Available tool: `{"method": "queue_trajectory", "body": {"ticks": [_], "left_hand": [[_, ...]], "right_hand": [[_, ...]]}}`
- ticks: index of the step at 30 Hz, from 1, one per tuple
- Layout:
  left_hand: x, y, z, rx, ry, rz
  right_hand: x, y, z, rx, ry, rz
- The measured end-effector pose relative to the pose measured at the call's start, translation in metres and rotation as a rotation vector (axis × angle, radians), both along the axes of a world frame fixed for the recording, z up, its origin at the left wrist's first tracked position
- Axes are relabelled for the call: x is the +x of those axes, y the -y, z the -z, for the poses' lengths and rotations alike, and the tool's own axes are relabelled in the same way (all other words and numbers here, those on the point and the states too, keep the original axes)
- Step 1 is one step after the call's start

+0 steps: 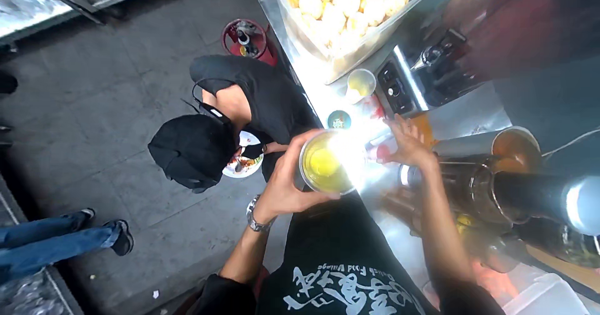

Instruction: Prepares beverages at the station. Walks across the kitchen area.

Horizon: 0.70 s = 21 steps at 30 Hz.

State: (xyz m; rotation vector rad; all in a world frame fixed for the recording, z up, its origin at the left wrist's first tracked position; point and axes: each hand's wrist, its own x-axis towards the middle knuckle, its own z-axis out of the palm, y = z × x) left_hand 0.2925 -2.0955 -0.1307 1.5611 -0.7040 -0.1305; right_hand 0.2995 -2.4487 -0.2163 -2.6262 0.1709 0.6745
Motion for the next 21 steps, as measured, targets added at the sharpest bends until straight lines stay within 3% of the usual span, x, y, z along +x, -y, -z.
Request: {"method": "queue_trajectory", "body": {"ticks": [3,7,10,16,21], "left_hand": [[-0.015,-0.01,-0.013,0.018,0.056,-0.026],[-0.053,-0.029,-0.041,-0.085,0.036,-0.105],[-0.074,-0.05,-0.061,-0.209,0.06,-0.17],[-0.137,-0.103,-0.11,-0.196,0.109,-0.355],[-0.191,-0.142,-0.116,-0.169,0.139,-0.463]], "right_hand": [[0.0,-0.002,0.012,-0.123,-0.089,-0.173],[0.001,-0.014,0.014,-0.182,-0.233,-0.256],[-0.009,-0.01,0.017,-0.102,-0.148,-0.275],[-0.02,-0.001,0.037,-0.09,-0.079,-0.264],[-0.028,-0.009,0.022,-0.196,0.039,-0.259]]}}
